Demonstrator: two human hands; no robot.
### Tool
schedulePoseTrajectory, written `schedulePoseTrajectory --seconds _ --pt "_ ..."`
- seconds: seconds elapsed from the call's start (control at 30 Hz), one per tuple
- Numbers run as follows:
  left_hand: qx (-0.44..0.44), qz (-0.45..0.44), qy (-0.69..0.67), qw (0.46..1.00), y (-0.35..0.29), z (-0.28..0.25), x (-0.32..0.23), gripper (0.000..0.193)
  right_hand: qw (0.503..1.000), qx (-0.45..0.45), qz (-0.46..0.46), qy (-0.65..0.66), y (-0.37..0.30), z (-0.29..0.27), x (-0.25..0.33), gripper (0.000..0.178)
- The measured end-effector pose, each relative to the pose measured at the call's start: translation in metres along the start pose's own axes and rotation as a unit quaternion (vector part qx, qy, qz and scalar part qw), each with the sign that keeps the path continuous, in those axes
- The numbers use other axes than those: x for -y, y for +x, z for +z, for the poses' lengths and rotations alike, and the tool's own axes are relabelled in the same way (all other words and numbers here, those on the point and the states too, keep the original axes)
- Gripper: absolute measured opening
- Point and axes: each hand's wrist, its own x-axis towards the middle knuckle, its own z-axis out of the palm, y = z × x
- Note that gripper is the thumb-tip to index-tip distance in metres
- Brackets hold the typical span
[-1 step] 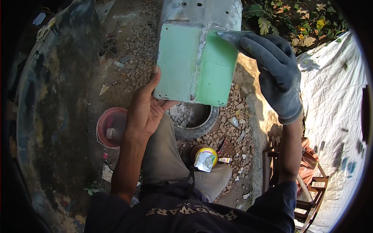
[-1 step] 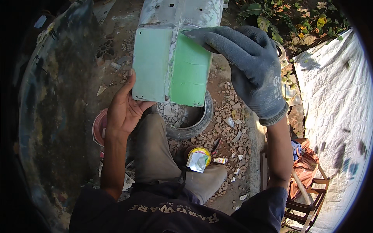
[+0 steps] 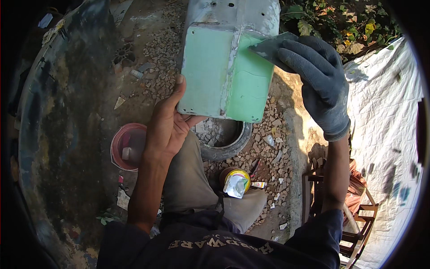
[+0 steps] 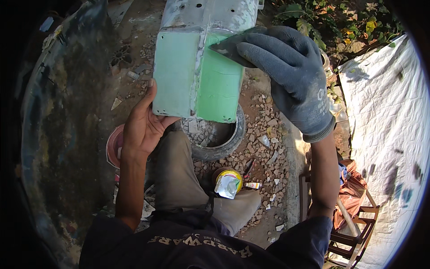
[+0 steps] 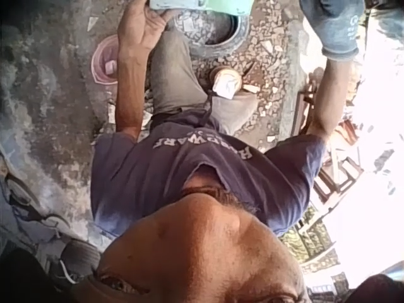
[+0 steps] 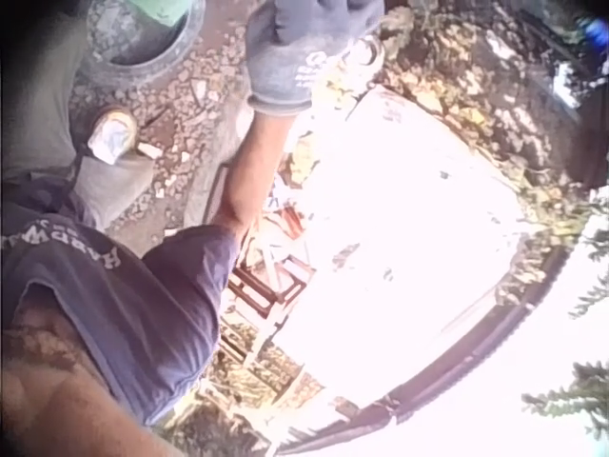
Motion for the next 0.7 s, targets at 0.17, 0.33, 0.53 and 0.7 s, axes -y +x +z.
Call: schedulePoseTrajectory --seconds 0.17,0.33,0.53,0.7 --pt "0.008 -0.003 -0.007 1.000 -0.001 -0.004 -0.002 0.058 0.991 0.062 -0.115 0.027 0.005 -0.011 -0.011 0.035" --pt "-0.010 -0.008 -0.003 1.000 -0.003 -0.001 -0.001 0.057 0.973 0.099 -0.211 0.002 0.013 0.009 -0.021 0.034" --pt "0.010 -0.014 -0.014 1.000 -0.004 -0.004 -0.003 0.054 0.955 0.106 -0.276 -0.034 0.018 0.021 -0.044 0.058" --pt "-0.001 -0.015 -0.018 1.000 -0.004 -0.003 -0.003 0.054 0.951 0.105 -0.290 -0.029 0.024 0.033 -0.057 0.062"
